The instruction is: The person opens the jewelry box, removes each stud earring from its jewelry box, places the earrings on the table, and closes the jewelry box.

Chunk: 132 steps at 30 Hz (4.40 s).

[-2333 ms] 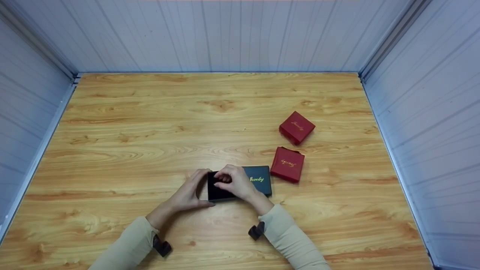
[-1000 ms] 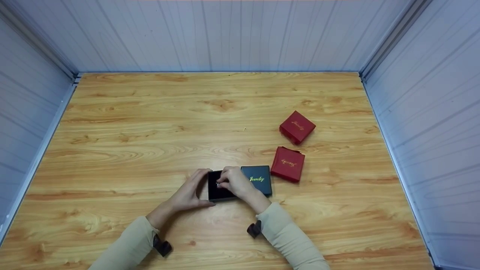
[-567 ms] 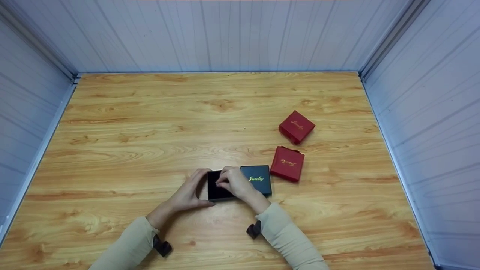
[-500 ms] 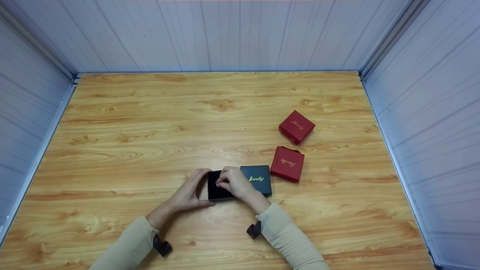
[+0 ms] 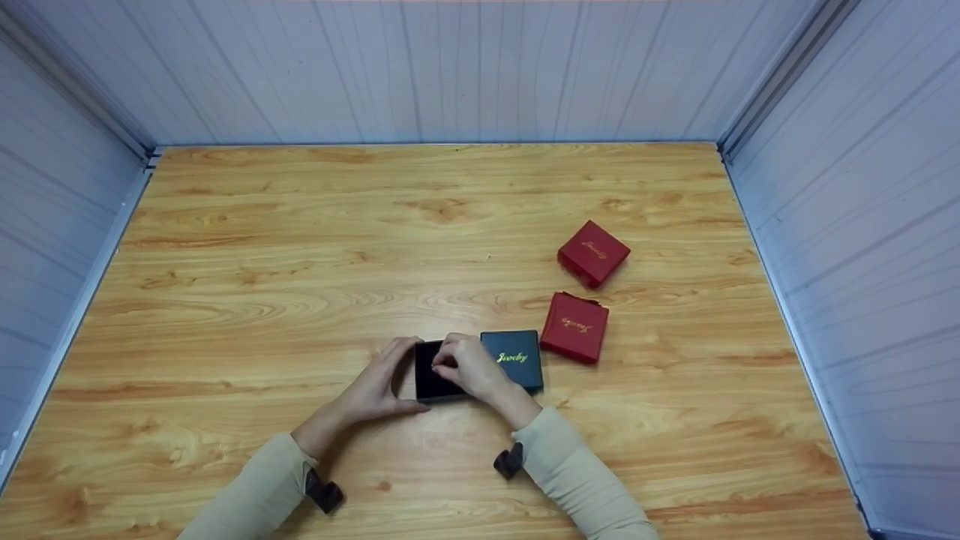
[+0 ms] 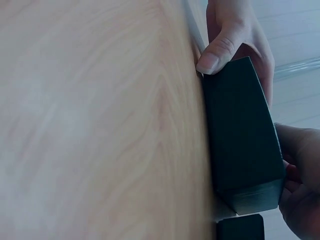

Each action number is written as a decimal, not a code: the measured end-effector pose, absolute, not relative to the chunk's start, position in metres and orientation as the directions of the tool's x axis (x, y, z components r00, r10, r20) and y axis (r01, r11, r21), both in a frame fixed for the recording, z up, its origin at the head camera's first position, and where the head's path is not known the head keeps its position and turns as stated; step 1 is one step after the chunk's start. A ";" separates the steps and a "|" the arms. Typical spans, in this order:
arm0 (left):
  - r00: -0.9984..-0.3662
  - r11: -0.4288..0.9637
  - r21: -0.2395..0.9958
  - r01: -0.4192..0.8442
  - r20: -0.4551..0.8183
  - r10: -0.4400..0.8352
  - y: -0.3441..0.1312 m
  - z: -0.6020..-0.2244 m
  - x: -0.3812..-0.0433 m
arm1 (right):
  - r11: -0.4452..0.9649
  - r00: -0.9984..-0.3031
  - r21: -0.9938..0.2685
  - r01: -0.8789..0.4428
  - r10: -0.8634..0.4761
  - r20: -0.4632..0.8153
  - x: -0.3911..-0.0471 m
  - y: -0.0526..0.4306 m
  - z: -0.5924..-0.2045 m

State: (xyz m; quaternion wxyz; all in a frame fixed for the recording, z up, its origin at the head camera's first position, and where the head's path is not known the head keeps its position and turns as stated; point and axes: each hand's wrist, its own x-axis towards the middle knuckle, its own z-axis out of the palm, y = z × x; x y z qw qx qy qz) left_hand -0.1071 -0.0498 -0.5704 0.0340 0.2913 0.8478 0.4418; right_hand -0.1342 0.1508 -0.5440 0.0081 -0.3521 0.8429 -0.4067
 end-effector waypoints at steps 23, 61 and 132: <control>-0.833 0.446 0.772 0.452 0.186 0.522 -0.050 -0.568 -0.106 | 0.372 -0.726 -0.695 -0.615 -0.611 0.315 -0.136 0.153 -0.537; -0.830 0.448 0.764 0.465 0.199 0.522 -0.050 -0.570 -0.108 | 0.407 -0.803 -0.758 -0.510 -0.542 0.249 -0.147 0.154 -0.510; -0.835 0.459 0.763 0.456 0.187 0.518 -0.049 -0.568 -0.106 | 0.655 -0.977 -0.749 -0.102 -0.208 -0.048 -0.281 0.167 -0.509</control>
